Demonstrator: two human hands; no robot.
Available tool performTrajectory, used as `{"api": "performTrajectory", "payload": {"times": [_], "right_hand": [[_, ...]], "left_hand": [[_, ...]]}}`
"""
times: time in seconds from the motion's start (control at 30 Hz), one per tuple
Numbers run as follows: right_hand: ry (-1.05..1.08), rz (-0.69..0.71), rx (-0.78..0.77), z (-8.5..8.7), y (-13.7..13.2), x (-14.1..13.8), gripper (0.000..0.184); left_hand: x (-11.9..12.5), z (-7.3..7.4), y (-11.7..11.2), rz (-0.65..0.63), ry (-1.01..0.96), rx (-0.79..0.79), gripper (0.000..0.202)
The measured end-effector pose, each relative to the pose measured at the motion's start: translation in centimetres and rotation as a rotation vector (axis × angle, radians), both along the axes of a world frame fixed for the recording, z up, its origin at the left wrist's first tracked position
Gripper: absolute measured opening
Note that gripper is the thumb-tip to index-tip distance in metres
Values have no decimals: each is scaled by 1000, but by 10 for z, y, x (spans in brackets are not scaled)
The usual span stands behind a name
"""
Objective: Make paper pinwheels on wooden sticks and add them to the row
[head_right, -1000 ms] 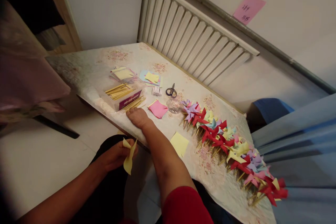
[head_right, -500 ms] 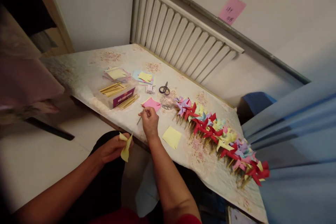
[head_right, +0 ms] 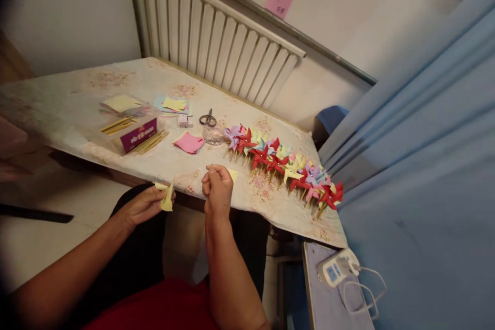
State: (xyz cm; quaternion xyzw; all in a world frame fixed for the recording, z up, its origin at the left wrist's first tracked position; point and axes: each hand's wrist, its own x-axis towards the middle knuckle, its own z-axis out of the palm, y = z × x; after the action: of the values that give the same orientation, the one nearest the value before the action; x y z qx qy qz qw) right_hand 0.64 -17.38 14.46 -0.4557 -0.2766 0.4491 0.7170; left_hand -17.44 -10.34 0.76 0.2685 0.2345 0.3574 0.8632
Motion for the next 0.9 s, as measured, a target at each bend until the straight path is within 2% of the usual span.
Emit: {"api": "performTrajectory", "payload": {"times": [0.13, 0.3, 0.53, 0.73, 0.9], "right_hand": [[56, 14, 10, 11, -20, 3, 25], [64, -27, 9, 15, -33, 5, 24], [16, -82, -9, 12, -36, 7, 17], [-1, -104, -5, 10, -36, 6, 18], [-10, -107, -22, 9, -34, 4, 22]], "left_hand": [[8, 4, -2, -21, 8, 6, 26], [11, 5, -1, -4, 48, 12, 30], [8, 2, 2, 2, 75, -3, 31], [7, 3, 2, 2, 86, 2, 24], [6, 6, 1, 6, 98, -10, 26]]}}
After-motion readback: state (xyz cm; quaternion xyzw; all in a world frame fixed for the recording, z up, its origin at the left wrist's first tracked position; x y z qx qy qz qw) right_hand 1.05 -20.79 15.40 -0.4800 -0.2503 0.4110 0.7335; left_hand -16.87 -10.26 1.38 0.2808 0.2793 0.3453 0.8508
